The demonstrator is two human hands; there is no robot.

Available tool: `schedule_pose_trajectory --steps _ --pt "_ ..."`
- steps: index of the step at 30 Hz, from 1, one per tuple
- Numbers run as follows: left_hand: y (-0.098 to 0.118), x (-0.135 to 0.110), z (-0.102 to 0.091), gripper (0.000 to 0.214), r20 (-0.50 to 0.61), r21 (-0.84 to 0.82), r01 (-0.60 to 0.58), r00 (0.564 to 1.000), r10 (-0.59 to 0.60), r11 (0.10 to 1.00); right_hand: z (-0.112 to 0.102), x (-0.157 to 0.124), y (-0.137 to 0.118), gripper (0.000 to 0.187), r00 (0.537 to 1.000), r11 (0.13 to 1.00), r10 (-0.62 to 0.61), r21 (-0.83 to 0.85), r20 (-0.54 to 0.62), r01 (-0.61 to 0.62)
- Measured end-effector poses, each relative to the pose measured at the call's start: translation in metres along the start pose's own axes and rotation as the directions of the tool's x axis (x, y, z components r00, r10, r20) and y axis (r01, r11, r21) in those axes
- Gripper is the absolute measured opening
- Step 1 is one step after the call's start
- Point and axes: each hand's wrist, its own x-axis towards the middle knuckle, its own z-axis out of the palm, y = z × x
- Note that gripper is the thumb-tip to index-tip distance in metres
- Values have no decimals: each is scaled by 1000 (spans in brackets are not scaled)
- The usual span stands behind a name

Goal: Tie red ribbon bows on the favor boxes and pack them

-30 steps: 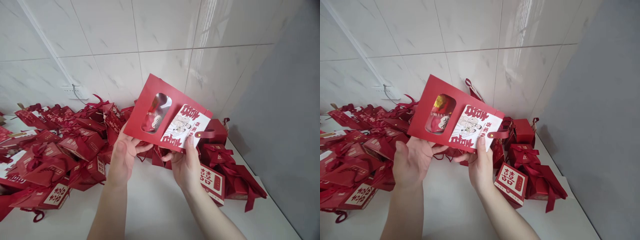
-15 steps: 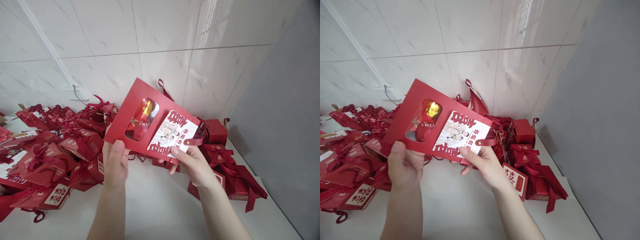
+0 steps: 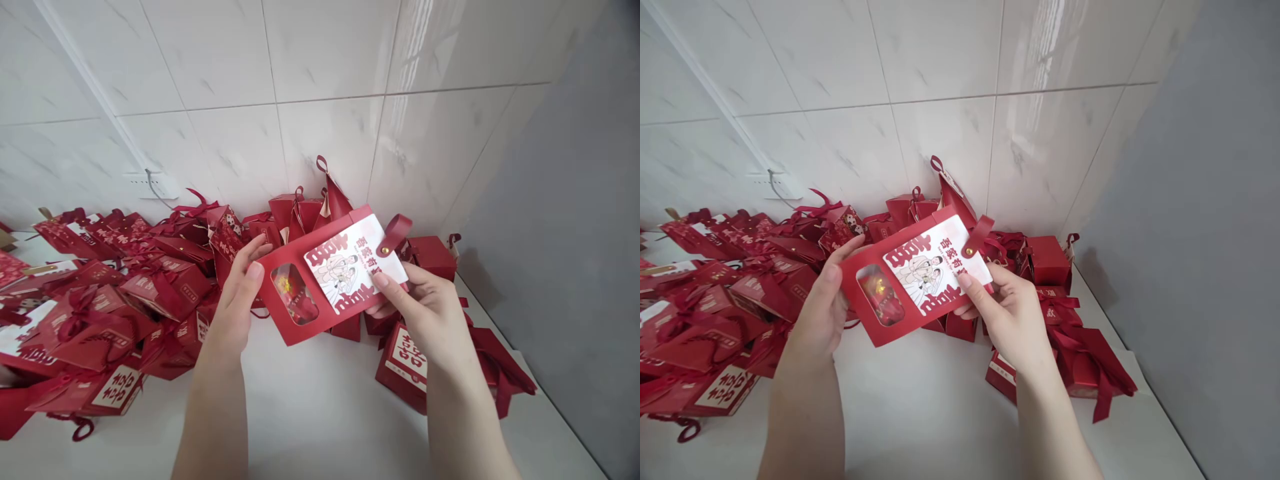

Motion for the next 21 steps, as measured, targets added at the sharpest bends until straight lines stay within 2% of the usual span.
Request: schedule_pose_trajectory --steps 4,6,8,10,11,13,15,18,21 --pt "-1 -5 -2 71 -10 17 121 993 -121 992 6 4 6 17 988 991 -98 84 -123 109" --pt "-2 -6 3 66 0 -23 147 989 -147 989 10 5 8 13 965 972 -168 130 -201 196" --pt "-2 -7 13 60 57 -148 131 991 -124 980 15 6 9 27 940 946 -253 142 -230 290" --pt "-2 -9 26 54 94 -312 82 994 -55 946 20 5 9 46 937 939 -305 110 -169 326" --pt "-2 -11 34 51 103 -384 58 994 -20 921 23 4 9 51 948 945 -305 96 -95 314" --pt "-3 -15 46 47 129 -488 39 991 28 872 28 2 9 54 959 958 -276 96 58 270" --pt "-3 -20 55 47 191 -531 71 981 38 844 33 1 10 52 954 957 -278 113 114 265" --pt "-2 -26 58 49 307 -485 164 952 -9 859 36 -3 8 50 922 920 -385 60 -29 387" --pt "-4 -27 52 55 486 -371 287 870 -79 883 35 -7 4 51 848 863 -504 -58 -167 502"
